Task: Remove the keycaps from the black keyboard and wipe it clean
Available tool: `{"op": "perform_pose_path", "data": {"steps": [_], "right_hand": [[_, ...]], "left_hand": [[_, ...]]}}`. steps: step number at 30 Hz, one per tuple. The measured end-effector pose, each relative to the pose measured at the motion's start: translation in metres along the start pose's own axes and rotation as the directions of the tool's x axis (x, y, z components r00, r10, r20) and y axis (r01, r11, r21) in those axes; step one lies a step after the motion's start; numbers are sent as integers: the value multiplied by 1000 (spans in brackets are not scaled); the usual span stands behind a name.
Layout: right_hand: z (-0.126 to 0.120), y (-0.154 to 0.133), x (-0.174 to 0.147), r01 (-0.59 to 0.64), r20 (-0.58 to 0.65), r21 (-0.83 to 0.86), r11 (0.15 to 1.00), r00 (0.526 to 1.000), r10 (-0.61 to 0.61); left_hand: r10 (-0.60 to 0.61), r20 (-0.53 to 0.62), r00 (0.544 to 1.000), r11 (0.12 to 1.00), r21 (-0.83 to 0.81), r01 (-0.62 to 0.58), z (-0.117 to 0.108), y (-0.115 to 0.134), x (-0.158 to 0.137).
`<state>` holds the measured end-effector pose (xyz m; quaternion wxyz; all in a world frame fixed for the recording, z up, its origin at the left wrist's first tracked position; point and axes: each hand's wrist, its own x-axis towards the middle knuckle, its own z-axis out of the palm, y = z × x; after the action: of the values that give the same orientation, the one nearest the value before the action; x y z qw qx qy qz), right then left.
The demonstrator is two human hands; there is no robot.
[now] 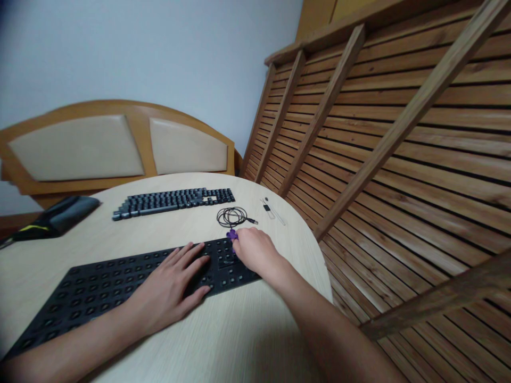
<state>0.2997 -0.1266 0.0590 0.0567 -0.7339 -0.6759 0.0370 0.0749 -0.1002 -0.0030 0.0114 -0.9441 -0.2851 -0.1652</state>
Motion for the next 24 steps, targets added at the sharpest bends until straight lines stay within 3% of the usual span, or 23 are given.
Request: {"op": "perform_pose_path", "data": {"steps": [10, 14, 20, 24], "right_hand": [[9, 4, -32, -75, 26, 168, 983, 997, 72], [10, 6, -52, -53, 22, 219, 974, 999, 49], [-9, 12, -74, -91, 151, 228, 969, 987, 57], [-18, 14, -74, -82, 92, 252, 964, 994, 60]], "left_hand": [[-2, 20, 1000, 1000, 19, 2, -3, 2, 2], [-1, 16, 1000, 1000, 14, 1, -2, 2, 1], [0, 24, 1000, 1000, 14, 0, -1, 0, 1], [4, 14, 1000, 1000, 18, -4, 0, -1, 1]]}}
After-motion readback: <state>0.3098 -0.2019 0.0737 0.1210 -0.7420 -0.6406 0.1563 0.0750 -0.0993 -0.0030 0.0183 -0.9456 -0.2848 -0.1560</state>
